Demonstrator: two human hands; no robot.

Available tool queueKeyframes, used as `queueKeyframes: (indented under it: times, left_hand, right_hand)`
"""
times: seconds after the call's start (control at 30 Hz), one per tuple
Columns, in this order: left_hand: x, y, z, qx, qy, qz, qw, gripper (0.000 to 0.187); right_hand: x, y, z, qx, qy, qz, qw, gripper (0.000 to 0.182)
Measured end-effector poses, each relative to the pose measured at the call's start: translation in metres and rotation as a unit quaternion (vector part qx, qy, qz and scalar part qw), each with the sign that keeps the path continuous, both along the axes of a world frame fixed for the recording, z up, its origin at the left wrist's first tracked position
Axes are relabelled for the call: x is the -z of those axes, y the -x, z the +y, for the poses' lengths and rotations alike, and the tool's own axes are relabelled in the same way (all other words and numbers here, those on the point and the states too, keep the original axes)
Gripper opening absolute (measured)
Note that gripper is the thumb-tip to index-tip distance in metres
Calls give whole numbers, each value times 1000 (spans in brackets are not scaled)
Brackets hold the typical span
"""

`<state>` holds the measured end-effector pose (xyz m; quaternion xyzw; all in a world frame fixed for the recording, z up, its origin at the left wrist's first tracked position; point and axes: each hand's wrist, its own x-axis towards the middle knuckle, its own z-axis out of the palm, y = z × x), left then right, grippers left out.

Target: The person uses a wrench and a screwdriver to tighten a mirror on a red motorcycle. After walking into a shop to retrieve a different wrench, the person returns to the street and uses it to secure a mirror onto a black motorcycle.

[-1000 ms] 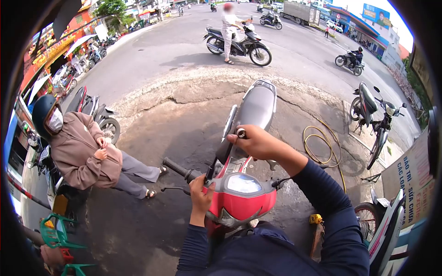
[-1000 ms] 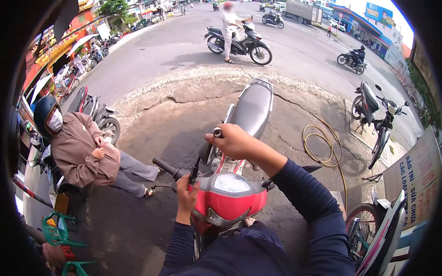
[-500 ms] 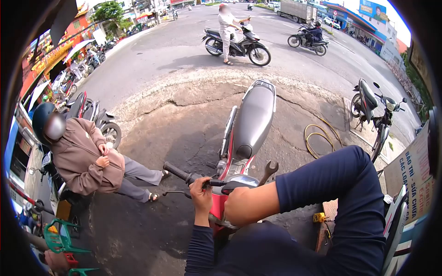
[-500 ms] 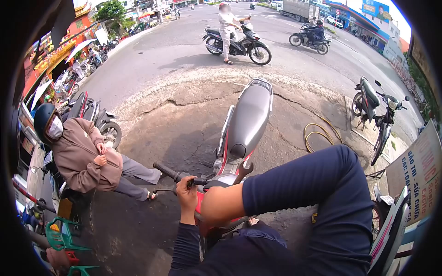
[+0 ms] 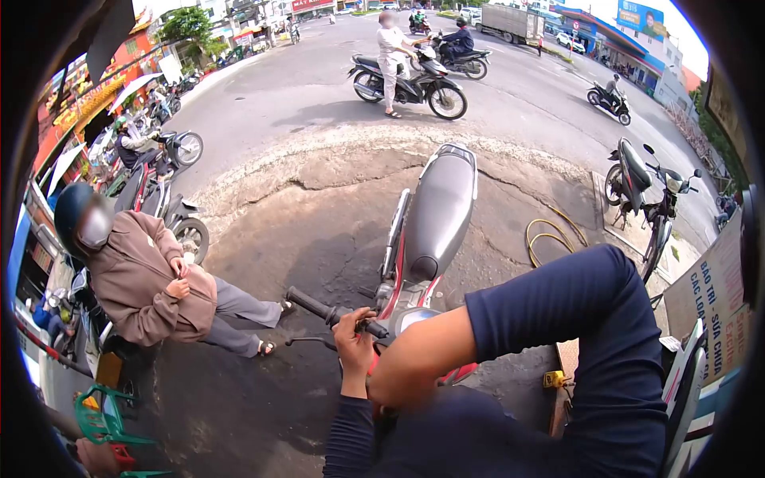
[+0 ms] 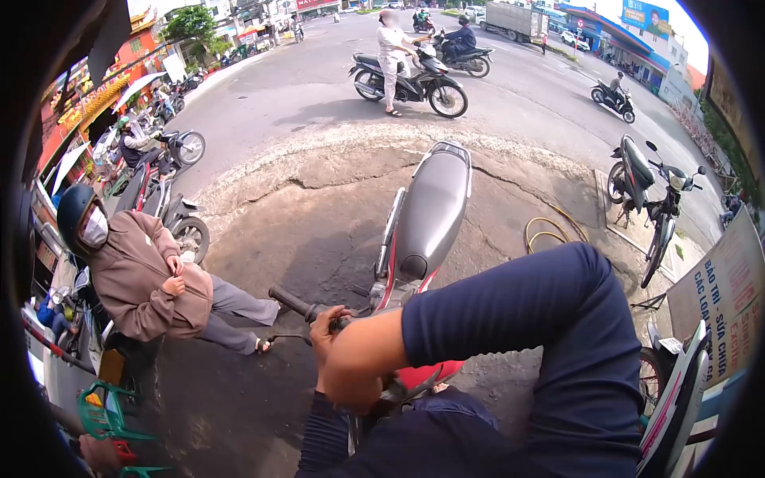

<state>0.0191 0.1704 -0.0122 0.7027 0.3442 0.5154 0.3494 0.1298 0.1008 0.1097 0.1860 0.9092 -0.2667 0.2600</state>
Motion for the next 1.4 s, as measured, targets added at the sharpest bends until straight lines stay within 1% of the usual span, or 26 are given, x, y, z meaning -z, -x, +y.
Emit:
queueKeyframes:
  times: [0.03, 0.13, 0.17, 0.2, 0.23, 0.27, 0.33, 0.4, 0.47, 0.57, 0.63, 0.7, 0.73, 0.8, 0.87, 0.9, 0.97, 1.0, 1.03, 1.07, 1.1, 1.13, 1.2, 1.27, 1.33, 1.4]
  left_hand:
    - [4, 4, 3, -15, -63, 57, 996, 19]
    - [8, 3, 3, -49, -94, 46, 993, 20]
    - [10, 2, 2, -43, -51, 28, 997, 17]
    - [13, 5, -1, -42, -14, 28, 999, 15]
    - [16, 8, -2, -41, 22, 29, 999, 14]
    - [17, 7, 4, -42, 51, 28, 997, 12]
    - [31, 5, 6, -143, -202, 208, 946, 10]
    - [15, 0, 7, -122, -258, 212, 935, 8]
    - [-5, 5, 5, 5, -105, 46, 993, 9]
    - [3, 6, 3, -32, -51, 29, 998, 11]
    - [8, 10, 2, -59, -34, 34, 997, 17]
    - [4, 6, 2, -47, 34, 4, 998, 17]
    - [5, 6, 2, -43, 67, -11, 997, 18]
    - [34, 8, 11, -39, 35, 15, 998, 18]
    - [26, 10, 13, -4, 55, -12, 998, 22]
    - [1, 10, 5, -17, -15, 42, 999, 22]
    - [-9, 13, 3, 2, -95, 85, 992, 19]
    - [-6, 15, 3, -2, -75, 80, 994, 19]
    - [-5, 18, 2, -2, -56, 76, 996, 19]
    - [-4, 20, 1, 4, -38, 75, 996, 18]
    - [7, 19, 5, 7, -16, 80, 997, 21]
    - [13, 20, 4, 20, 25, 59, 998, 20]
    - [14, 21, 3, 46, 102, 20, 994, 17]
    - [3, 11, -1, -80, -129, 143, 978, 17]
    - [19, 18, 4, 21, 39, -27, 999, 20]
    - [2, 15, -2, -9, 41, -14, 999, 21]
  right_hand:
    - [-90, -27, -13, 88, -64, -119, 987, 25]
    - [-123, -105, 34, 247, -186, -145, 940, 30]
    - [-117, -117, 61, 307, -213, -82, 924, 32]
    - [-102, -124, 89, 311, -245, 151, 905, 32]
    - [-113, -102, 105, 314, -192, 295, 882, 33]
    - [-122, -71, 104, 397, -34, 357, 845, 36]
    - [-128, -7, 82, 234, 73, 408, 879, 37]
    - [-126, -36, 66, 244, -39, 252, 936, 34]
    - [-111, -75, 32, 245, -128, 78, 958, 36]
    - [-120, -123, 50, 313, -235, -41, 919, 32]
    - [-121, -118, 93, 340, -214, 160, 902, 29]
    - [-120, -59, 112, 318, -57, 368, 872, 27]
    - [-118, -20, 99, 261, 20, 398, 879, 26]
    - [-116, 22, 57, 136, 118, 304, 936, 24]
    - [-117, 3, 24, 82, 69, 22, 994, 25]
    - [-119, -19, 5, 51, 37, -119, 991, 26]
    - [-130, -71, 10, 218, -135, -198, 946, 26]
    - [-138, -86, 32, 218, -205, -201, 933, 24]
    - [-144, -92, 56, 287, -213, -177, 917, 22]
    - [-148, -88, 77, 314, -197, -46, 927, 25]
    - [-130, -79, 104, 301, -167, 174, 923, 29]
    - [-114, -61, 125, 270, -129, 385, 873, 32]
    - [-128, 9, 98, 190, 5, 442, 876, 37]
    - [-164, 31, 41, 92, 67, 94, 989, 30]
    - [-107, 0, -2, -52, 83, -25, 995, 21]
    - [-116, -56, -10, 103, -72, -126, 984, 19]
